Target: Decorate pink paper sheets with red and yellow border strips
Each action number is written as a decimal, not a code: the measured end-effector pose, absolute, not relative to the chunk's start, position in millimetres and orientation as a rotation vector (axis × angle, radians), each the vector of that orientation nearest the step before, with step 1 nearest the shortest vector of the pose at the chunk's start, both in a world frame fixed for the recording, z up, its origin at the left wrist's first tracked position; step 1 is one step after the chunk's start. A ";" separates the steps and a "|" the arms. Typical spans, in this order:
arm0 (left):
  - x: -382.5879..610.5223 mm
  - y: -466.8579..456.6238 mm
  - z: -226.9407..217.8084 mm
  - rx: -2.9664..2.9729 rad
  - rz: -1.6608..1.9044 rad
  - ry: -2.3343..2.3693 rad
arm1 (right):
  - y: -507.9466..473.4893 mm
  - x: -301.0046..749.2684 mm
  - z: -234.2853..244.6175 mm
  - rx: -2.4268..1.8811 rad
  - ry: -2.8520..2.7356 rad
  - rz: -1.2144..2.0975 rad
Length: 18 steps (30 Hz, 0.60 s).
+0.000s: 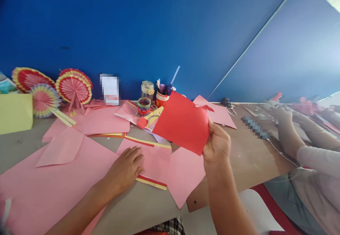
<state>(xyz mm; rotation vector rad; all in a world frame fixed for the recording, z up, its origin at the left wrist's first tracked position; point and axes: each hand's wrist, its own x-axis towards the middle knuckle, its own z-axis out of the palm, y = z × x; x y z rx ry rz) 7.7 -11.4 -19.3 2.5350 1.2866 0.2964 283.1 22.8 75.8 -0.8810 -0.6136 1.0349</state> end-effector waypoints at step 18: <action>31.2 13.6 3.4 0.286 1.267 0.661 | 9.3 152.8 22.9 -0.801 -0.524 1.427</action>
